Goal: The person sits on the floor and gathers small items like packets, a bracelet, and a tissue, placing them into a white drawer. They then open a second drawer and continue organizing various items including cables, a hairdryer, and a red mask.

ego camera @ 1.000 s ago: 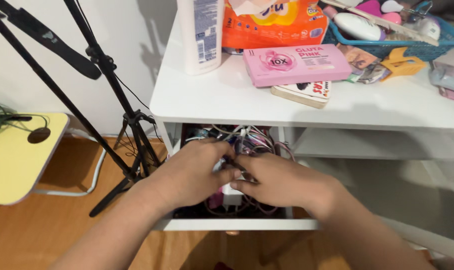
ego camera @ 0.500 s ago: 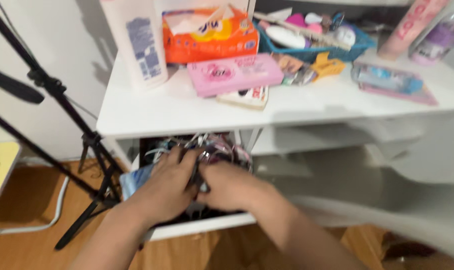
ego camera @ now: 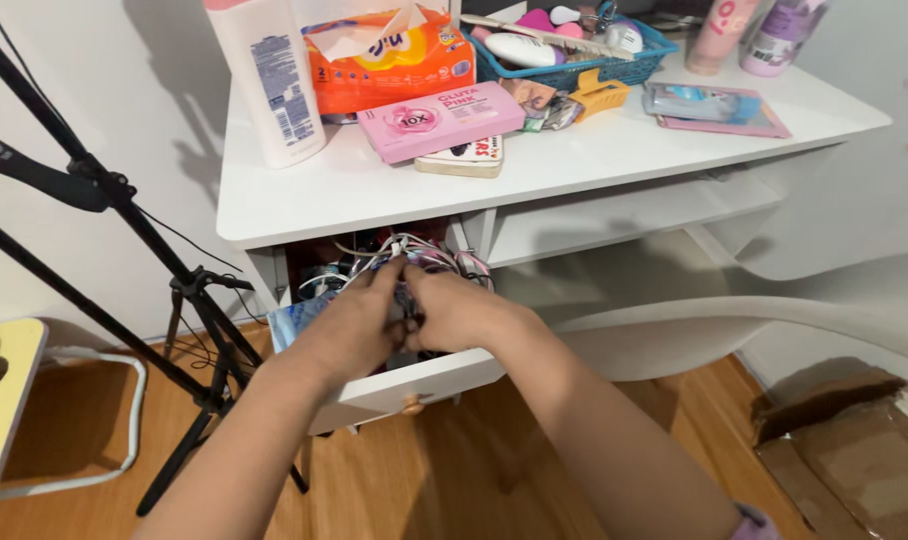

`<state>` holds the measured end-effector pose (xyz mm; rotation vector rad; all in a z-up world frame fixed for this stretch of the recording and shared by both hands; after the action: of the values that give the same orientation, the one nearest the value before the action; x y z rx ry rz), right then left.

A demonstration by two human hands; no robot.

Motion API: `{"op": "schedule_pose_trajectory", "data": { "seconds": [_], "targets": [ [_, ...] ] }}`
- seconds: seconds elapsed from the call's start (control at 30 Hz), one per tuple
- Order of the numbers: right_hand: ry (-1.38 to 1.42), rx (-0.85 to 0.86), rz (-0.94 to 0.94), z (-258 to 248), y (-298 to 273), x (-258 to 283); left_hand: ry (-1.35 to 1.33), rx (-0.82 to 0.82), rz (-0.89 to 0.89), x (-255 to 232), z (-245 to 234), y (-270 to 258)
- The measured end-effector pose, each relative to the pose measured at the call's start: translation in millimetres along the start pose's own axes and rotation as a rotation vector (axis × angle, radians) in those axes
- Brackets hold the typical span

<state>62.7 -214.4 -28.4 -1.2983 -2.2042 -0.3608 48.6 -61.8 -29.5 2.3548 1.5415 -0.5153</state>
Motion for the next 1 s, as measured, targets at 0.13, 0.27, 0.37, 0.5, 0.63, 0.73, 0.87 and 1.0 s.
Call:
{"op": "schedule_pose_trajectory", "data": {
  "seconds": [0.13,0.27,0.37,0.5,0.63,0.73,0.87,1.0],
  "targets": [
    [-0.076,-0.028,0.013,-6.4,-7.1,5.8,0.041,-0.011,-0.030,-6.1,-3.9,1.1],
    [-0.164,-0.101,0.056,-27.6,-35.7,15.6,0.164,-0.029,-0.045,-33.4,-18.9,-3.8],
    [-0.290,-0.190,0.103,-51.1,-62.9,18.8,0.132,-0.098,0.075,-66.1,-30.9,-1.5],
    [-0.588,-0.188,0.189,-75.8,-107.6,8.4,-0.018,-0.120,0.305,-111.3,-25.4,9.2],
    [-0.808,0.091,0.449,-85.7,-143.4,-8.8,-0.055,0.039,0.531,-145.9,0.7,23.9],
    [-0.968,0.175,0.497,-81.3,-154.3,-11.3,-0.051,0.171,0.462,-164.5,35.8,36.1],
    [-0.932,0.089,0.526,-88.3,-162.3,-14.2,-0.060,0.145,0.419,-182.6,69.3,39.8],
    [-0.784,0.071,0.549,-103.7,-192.4,-28.6,-0.058,0.207,0.452,-199.8,88.7,43.3]
  ]
}}
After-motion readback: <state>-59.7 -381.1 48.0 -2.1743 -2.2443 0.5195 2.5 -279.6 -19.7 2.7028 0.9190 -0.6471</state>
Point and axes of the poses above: each hand's wrist, its own y-axis towards the middle knuckle, its own z-axis out of the palm, x = y × z, the point moved 2 cm from there along y, towards the middle knuckle, and after that the axes turned 4 degrees about y, right-handed, at the moved point
